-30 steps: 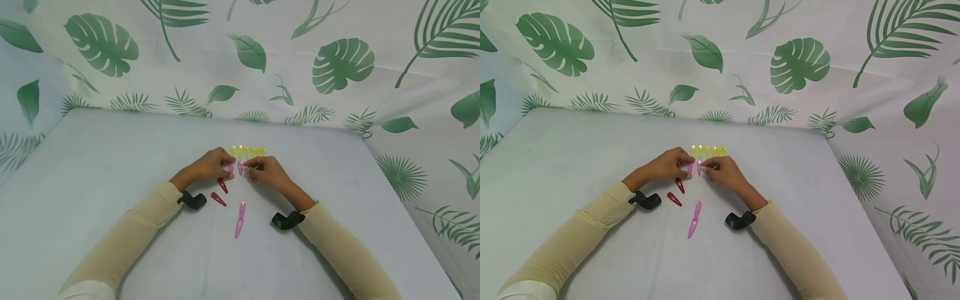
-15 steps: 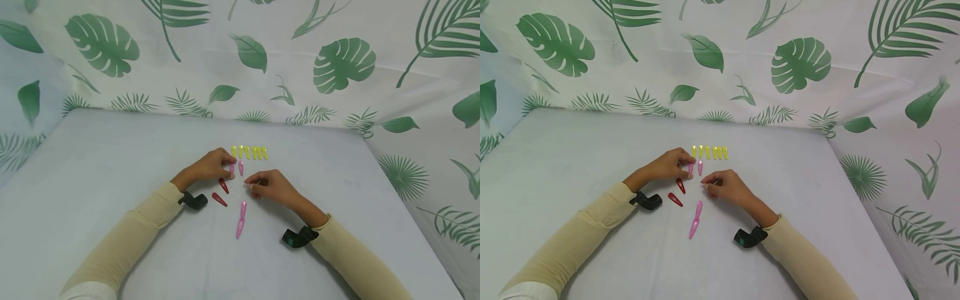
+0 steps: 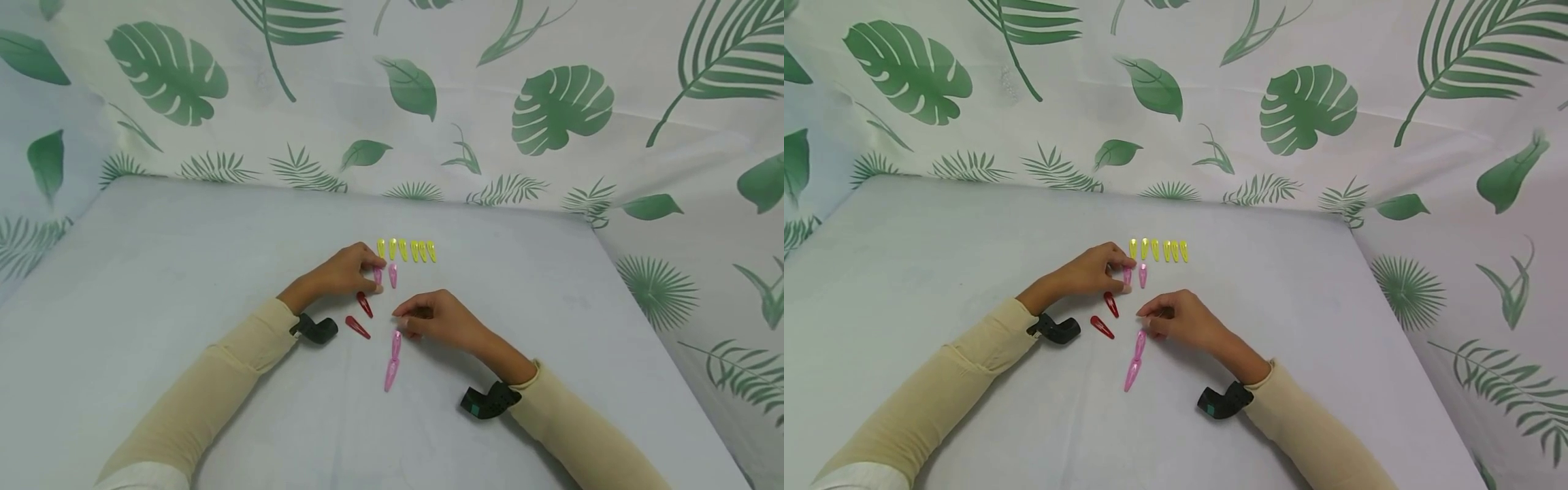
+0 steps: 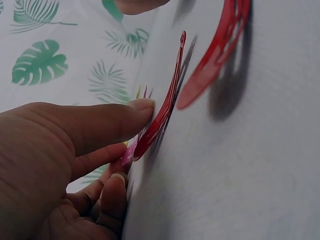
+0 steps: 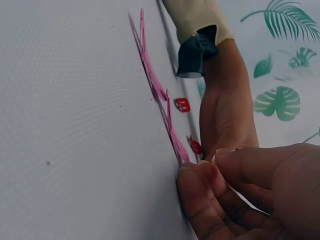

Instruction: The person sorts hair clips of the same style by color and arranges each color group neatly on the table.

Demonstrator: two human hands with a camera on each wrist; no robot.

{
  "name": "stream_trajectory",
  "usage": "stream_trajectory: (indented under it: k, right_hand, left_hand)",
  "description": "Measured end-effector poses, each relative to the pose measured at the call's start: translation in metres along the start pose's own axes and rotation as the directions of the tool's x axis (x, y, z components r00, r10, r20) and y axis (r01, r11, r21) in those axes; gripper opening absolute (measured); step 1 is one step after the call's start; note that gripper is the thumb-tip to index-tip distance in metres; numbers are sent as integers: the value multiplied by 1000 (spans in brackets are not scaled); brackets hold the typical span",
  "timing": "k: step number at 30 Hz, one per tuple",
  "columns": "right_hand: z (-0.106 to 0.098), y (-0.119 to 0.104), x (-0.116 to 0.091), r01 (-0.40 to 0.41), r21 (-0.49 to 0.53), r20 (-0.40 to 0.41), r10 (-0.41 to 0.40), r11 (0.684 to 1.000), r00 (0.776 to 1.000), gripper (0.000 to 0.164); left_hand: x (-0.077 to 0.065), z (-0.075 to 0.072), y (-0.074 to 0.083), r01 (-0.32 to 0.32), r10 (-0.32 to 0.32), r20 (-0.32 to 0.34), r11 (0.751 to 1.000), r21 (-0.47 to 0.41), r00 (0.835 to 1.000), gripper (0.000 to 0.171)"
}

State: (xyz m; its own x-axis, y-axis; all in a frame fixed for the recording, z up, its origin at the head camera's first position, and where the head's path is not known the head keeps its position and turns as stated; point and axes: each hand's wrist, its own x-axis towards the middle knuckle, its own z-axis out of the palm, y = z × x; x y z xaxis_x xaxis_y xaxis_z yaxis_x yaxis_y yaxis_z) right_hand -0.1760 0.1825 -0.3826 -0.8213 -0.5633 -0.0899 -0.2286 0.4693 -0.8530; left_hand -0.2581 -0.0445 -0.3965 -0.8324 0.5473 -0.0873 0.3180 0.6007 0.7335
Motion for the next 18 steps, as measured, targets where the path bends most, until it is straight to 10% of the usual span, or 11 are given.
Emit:
stream_trajectory:
  k: [18]
  right_hand:
    - [13,-6,-2,71,-242,30,-66,968,997,25]
  left_hand:
    - [-1,-2,-2,-6,6,9,1000,12,1000,51]
